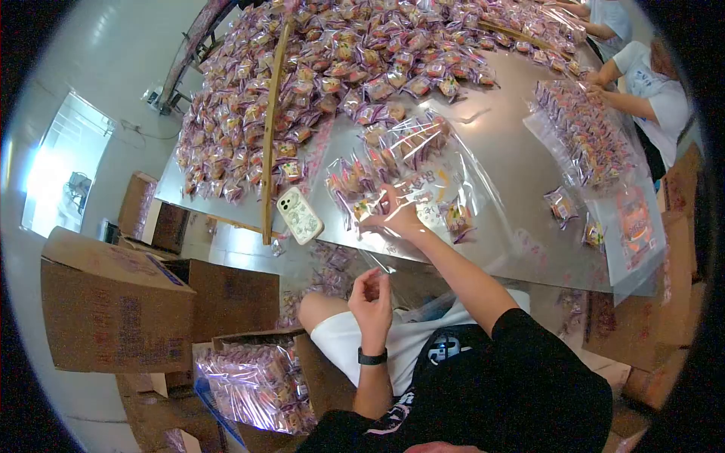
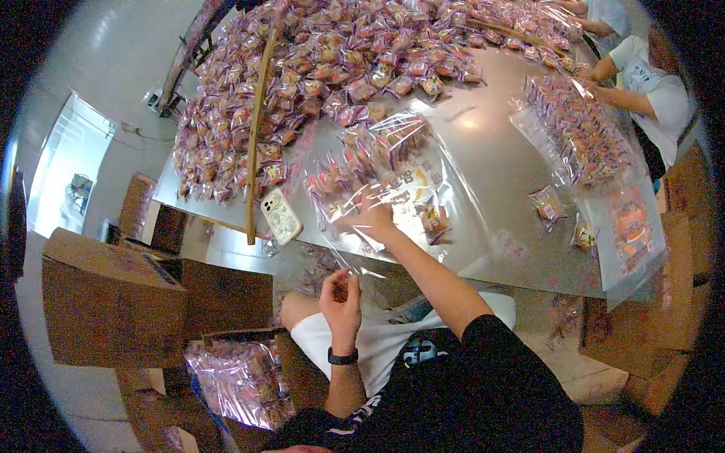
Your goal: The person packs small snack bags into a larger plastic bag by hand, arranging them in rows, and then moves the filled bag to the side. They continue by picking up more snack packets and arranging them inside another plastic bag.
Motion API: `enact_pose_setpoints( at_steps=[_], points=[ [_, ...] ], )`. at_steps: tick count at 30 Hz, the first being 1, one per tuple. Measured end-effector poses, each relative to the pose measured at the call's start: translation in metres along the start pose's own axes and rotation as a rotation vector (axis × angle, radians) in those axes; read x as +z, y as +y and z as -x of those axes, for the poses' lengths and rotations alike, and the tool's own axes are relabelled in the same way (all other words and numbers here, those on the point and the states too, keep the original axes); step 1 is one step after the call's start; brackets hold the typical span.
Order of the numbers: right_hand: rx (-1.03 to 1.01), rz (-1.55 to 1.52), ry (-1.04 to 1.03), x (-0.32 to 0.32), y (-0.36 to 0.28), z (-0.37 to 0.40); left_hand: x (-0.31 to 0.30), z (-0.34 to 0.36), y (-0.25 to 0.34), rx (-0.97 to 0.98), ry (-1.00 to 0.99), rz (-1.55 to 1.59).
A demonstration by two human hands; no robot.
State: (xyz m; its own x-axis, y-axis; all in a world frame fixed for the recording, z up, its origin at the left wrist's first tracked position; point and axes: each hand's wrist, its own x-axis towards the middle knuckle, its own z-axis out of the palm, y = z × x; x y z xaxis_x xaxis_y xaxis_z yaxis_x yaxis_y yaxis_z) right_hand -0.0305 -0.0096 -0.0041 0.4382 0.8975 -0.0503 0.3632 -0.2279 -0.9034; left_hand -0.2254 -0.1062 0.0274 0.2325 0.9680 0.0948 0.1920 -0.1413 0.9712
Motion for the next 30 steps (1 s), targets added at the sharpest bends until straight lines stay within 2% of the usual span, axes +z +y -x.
enact_pose_setpoints(
  at_steps=[3, 4, 7, 8, 11, 12, 15, 19, 22, 25, 30],
  points=[
    [0.071, -0.226, -0.159, -0.002, -0.004, -0.003, 0.000, -0.001, -0.003, -0.015, 0.010, 0.049],
    [-0.198, -0.252, 0.134, 0.001, -0.008, 0.011, 0.000, -0.001, -0.005, -0.002, 0.012, 0.073],
    [-0.361, -0.137, 0.397, 0.013, -0.007, 0.012, 0.002, 0.000, -0.003, -0.031, 0.009, 0.132],
    [-0.318, -0.249, 0.281, 0.015, -0.008, 0.021, 0.002, 0.001, -0.001, -0.051, 0.004, 0.148],
    [-0.543, -0.165, 0.132, 0.017, -0.014, 0.036, 0.001, 0.002, -0.007, -0.082, -0.013, 0.140],
    [-0.567, -0.251, 0.171, 0.023, -0.008, 0.038, -0.001, -0.001, -0.009, -0.059, -0.031, 0.073],
    [-0.415, -0.343, 0.146, 0.026, -0.011, 0.040, -0.003, -0.002, -0.010, -0.017, -0.029, -0.067],
    [-0.375, -0.156, 0.062, 0.020, -0.004, 0.041, 0.000, -0.007, 0.005, -0.050, -0.001, -0.097],
    [-0.432, -0.118, 0.063, 0.013, -0.011, 0.049, 0.002, -0.006, 0.009, -0.084, -0.002, -0.074],
    [-0.618, 0.115, 0.212, 0.021, 0.012, 0.045, 0.004, -0.005, 0.005, -0.075, 0.024, -0.055],
    [-0.799, 0.181, 0.127, 0.000, -0.013, 0.051, 0.005, -0.002, 0.004, -0.036, 0.028, -0.059]
  ],
)
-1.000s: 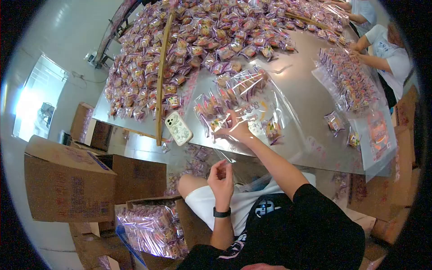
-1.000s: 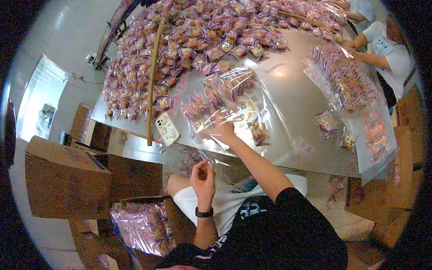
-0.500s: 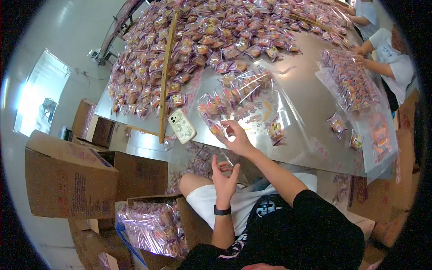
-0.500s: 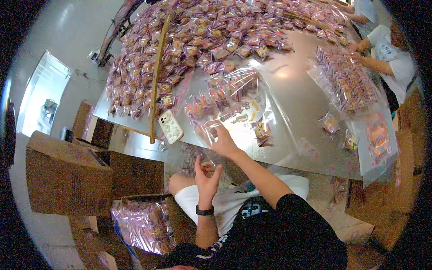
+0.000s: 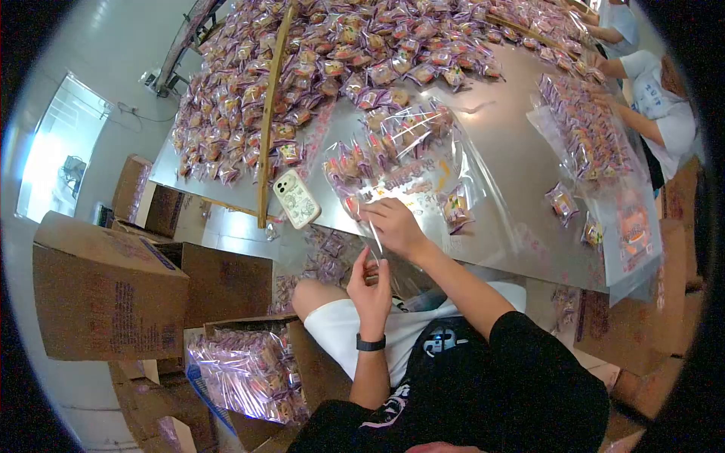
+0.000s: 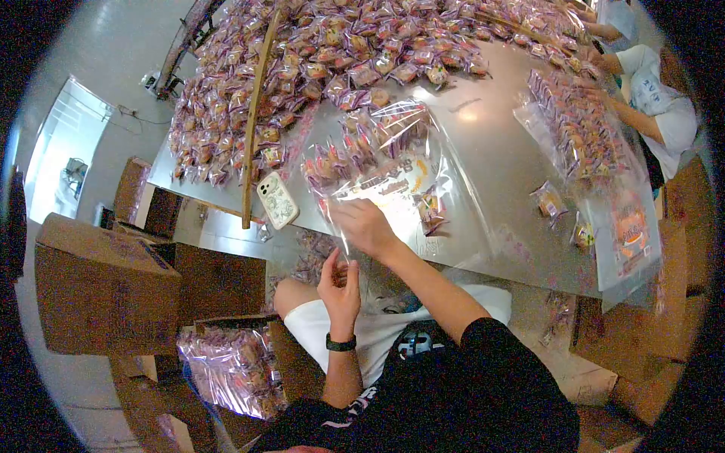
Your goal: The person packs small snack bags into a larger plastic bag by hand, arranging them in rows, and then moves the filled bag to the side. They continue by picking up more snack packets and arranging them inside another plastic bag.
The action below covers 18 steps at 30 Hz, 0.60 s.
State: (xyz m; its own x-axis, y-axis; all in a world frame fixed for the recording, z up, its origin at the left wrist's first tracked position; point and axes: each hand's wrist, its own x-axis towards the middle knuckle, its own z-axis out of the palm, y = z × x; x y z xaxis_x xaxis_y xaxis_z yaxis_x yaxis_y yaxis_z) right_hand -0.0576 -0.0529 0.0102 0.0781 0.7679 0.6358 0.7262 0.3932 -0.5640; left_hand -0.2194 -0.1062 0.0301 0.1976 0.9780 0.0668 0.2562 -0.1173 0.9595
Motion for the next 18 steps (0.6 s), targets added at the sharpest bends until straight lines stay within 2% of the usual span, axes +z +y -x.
enact_pose_setpoints(
  at_steps=[4, 7, 10, 13, 16, 18],
  points=[
    [-0.070, -0.110, 0.083, 0.012, -0.001, 0.001, -0.005, 0.000, 0.000, -0.005, -0.014, 0.042],
    [0.173, -0.086, 0.070, 0.005, -0.012, 0.001, -0.008, -0.001, -0.001, -0.005, -0.004, 0.018],
    [0.169, 0.180, 0.071, 0.004, -0.010, -0.004, -0.007, 0.000, -0.005, -0.012, 0.011, 0.032],
    [0.084, 0.238, -0.122, 0.011, 0.004, -0.007, -0.004, 0.003, -0.009, 0.008, 0.002, 0.037],
    [0.166, 0.057, 0.191, 0.013, 0.002, -0.013, -0.007, 0.003, -0.004, 0.049, -0.008, 0.003],
    [0.460, -0.352, 0.160, 0.016, -0.001, -0.009, -0.011, 0.002, -0.005, 0.048, 0.003, 0.015]
  ],
)
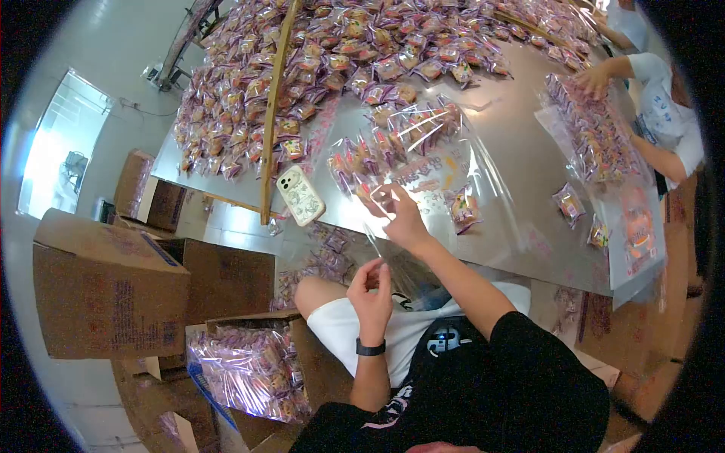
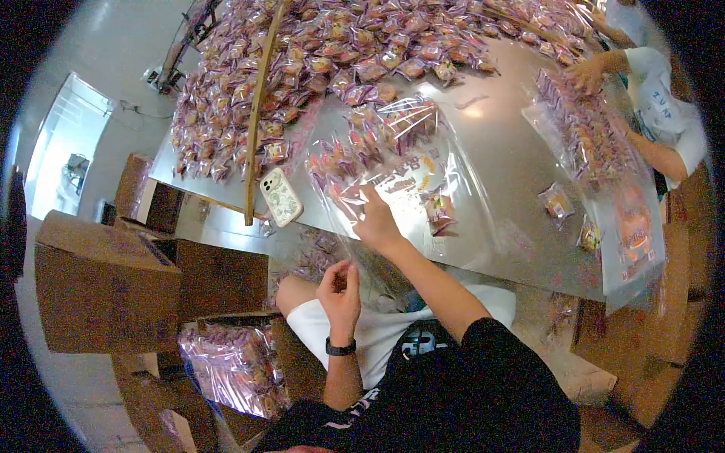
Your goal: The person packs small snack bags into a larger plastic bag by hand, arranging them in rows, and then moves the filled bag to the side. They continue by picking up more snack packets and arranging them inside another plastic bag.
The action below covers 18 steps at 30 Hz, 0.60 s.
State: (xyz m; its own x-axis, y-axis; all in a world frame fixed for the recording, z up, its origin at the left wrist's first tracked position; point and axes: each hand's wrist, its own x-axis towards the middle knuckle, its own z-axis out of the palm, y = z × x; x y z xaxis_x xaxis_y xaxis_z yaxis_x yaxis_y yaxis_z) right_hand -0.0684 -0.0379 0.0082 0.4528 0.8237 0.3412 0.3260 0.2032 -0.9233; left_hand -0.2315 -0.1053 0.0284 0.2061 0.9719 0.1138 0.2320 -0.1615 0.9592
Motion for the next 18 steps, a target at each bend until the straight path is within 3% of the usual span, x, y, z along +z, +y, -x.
enact_pose_setpoints(
  at_steps=[1, 2, 5, 9, 12, 15, 18],
  points=[
    [0.173, -0.182, -0.039, 0.001, 0.002, 0.003, -0.002, 0.000, -0.003, -0.020, 0.008, 0.026],
    [-0.119, -0.048, 0.002, 0.003, 0.005, 0.004, -0.003, 0.002, -0.005, -0.046, 0.012, 0.051],
    [-0.266, 0.204, -0.032, 0.004, 0.010, 0.007, -0.003, 0.002, -0.007, -0.097, 0.031, 0.132],
    [-0.024, -0.032, -0.098, 0.006, 0.012, 0.007, -0.005, 0.003, -0.002, -0.086, -0.006, 0.115],
    [-0.066, 0.060, -0.122, 0.001, 0.011, 0.011, -0.011, 0.003, 0.000, -0.101, -0.003, 0.102],
    [-0.310, 0.237, -0.112, -0.013, 0.000, 0.015, -0.018, 0.000, -0.011, -0.101, 0.026, 0.152],
    [-0.291, 0.313, -0.176, -0.015, 0.013, 0.018, -0.029, -0.002, -0.020, -0.106, 0.049, 0.116]
  ],
)
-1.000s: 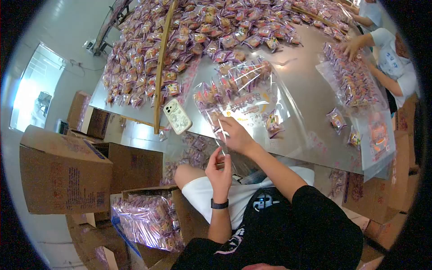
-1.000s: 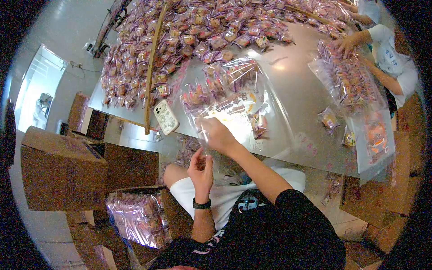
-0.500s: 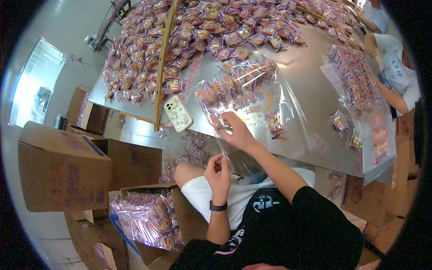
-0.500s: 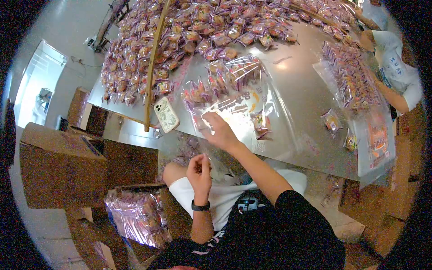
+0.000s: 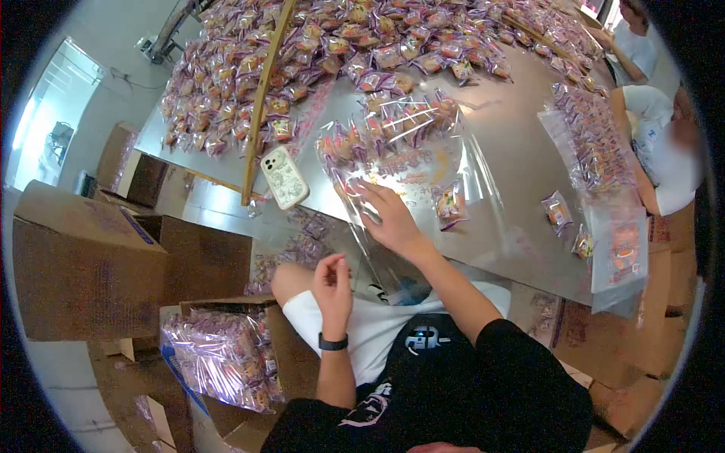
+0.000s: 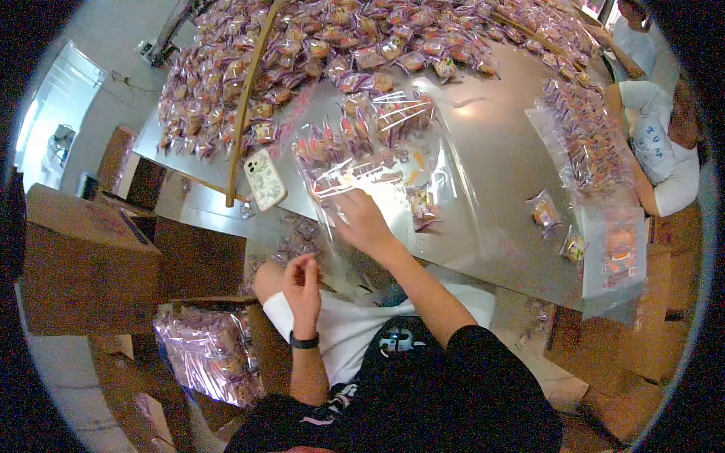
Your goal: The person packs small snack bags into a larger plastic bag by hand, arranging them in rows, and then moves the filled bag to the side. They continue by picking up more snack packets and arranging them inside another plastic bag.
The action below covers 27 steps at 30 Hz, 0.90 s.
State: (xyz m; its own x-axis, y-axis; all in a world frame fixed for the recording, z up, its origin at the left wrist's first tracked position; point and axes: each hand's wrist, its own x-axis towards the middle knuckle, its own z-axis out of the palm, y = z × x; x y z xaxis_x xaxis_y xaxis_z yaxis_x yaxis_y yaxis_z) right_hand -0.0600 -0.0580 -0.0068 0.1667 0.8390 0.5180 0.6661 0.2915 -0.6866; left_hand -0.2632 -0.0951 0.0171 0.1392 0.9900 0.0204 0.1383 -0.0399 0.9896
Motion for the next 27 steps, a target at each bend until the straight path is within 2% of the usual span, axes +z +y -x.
enact_pose_setpoints(
  at_steps=[1, 2, 5, 6, 9, 12, 14, 17, 20, 23, 24, 27],
  points=[
    [0.021, 0.066, 0.008, 0.000, -0.001, 0.004, -0.006, -0.003, -0.002, 0.004, 0.007, -0.022],
    [0.038, 0.132, 0.020, -0.004, -0.008, 0.002, -0.014, -0.005, 0.001, -0.003, 0.025, -0.171],
    [0.107, 0.375, -0.021, -0.020, -0.025, 0.008, -0.039, -0.019, -0.013, 0.329, 0.122, -0.622],
    [0.104, 0.434, -0.009, -0.028, -0.029, 0.016, -0.046, -0.019, 0.008, 0.156, 0.059, -0.857],
    [0.170, 0.598, -0.011, -0.055, -0.030, 0.045, -0.072, -0.021, -0.029, 0.340, 0.117, -1.256],
    [0.283, 0.675, 0.060, -0.088, -0.025, 0.066, -0.086, -0.031, -0.046, 0.122, 0.194, -1.206],
    [0.402, 0.653, 0.117, -0.103, -0.022, 0.075, -0.098, -0.039, -0.053, 0.051, 0.162, -1.149],
    [0.578, 0.373, 0.075, -0.111, -0.016, 0.077, -0.102, -0.054, -0.061, -0.012, 0.110, -1.116],
    [0.620, 0.181, 0.110, -0.104, -0.025, 0.055, -0.097, -0.067, -0.053, -0.091, 0.049, -1.165],
    [0.574, -0.153, 0.300, -0.067, -0.012, 0.041, -0.090, -0.068, -0.052, -0.084, 0.059, -1.180],
    [0.485, -0.494, 0.467, -0.042, 0.013, 0.042, -0.091, -0.067, -0.057, -0.075, 0.065, -1.176],
    [0.735, -1.060, 0.394, -0.041, 0.003, 0.009, -0.090, -0.071, -0.052, -0.057, 0.090, -1.164]
  ],
)
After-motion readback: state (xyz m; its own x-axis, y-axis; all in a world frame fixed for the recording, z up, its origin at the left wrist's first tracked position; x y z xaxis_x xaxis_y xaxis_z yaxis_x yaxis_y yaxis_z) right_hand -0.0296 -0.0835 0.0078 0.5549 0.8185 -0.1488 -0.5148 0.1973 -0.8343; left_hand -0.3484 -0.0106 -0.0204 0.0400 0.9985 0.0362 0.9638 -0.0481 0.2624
